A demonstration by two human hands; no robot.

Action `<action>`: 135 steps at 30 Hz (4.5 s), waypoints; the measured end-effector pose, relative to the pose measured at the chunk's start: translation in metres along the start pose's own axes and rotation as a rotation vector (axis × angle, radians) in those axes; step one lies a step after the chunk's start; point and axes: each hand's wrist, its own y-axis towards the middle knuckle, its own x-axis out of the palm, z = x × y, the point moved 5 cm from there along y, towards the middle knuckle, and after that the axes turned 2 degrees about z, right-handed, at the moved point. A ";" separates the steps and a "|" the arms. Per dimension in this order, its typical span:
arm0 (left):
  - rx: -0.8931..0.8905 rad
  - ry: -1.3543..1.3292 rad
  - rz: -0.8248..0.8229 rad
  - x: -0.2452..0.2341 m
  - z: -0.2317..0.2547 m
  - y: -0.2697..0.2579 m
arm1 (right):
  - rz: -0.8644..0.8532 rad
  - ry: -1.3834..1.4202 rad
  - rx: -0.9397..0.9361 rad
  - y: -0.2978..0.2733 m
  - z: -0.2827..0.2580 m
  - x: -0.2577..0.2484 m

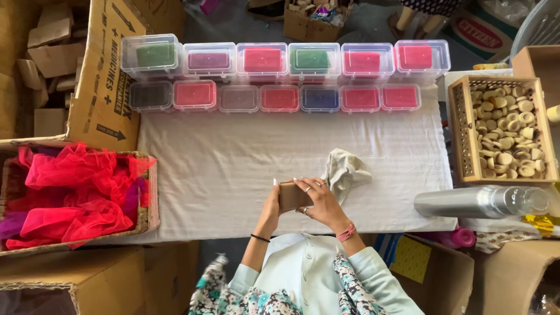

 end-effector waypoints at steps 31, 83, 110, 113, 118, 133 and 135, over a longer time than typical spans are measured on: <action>0.768 0.495 0.922 -0.198 0.124 -0.130 | 0.264 -0.299 0.153 0.018 0.084 0.039; 0.674 0.984 1.720 -0.364 0.318 -0.133 | 0.354 -0.132 0.251 0.011 0.085 0.045; 1.255 -0.083 1.232 -0.275 0.281 -0.183 | 0.280 -0.110 0.140 0.002 0.088 0.033; 1.390 -0.109 1.136 -0.248 0.263 -0.198 | 0.296 -0.137 0.147 0.007 0.087 0.030; 1.432 -0.404 0.887 -0.152 0.257 -0.218 | 0.261 -0.165 0.201 0.015 0.085 0.026; 0.938 1.106 -0.145 0.068 0.128 -0.133 | 0.246 0.098 -0.281 0.001 -0.063 -0.048; 0.789 1.255 -0.163 0.078 0.137 -0.136 | 0.275 0.189 -0.311 -0.010 -0.041 -0.036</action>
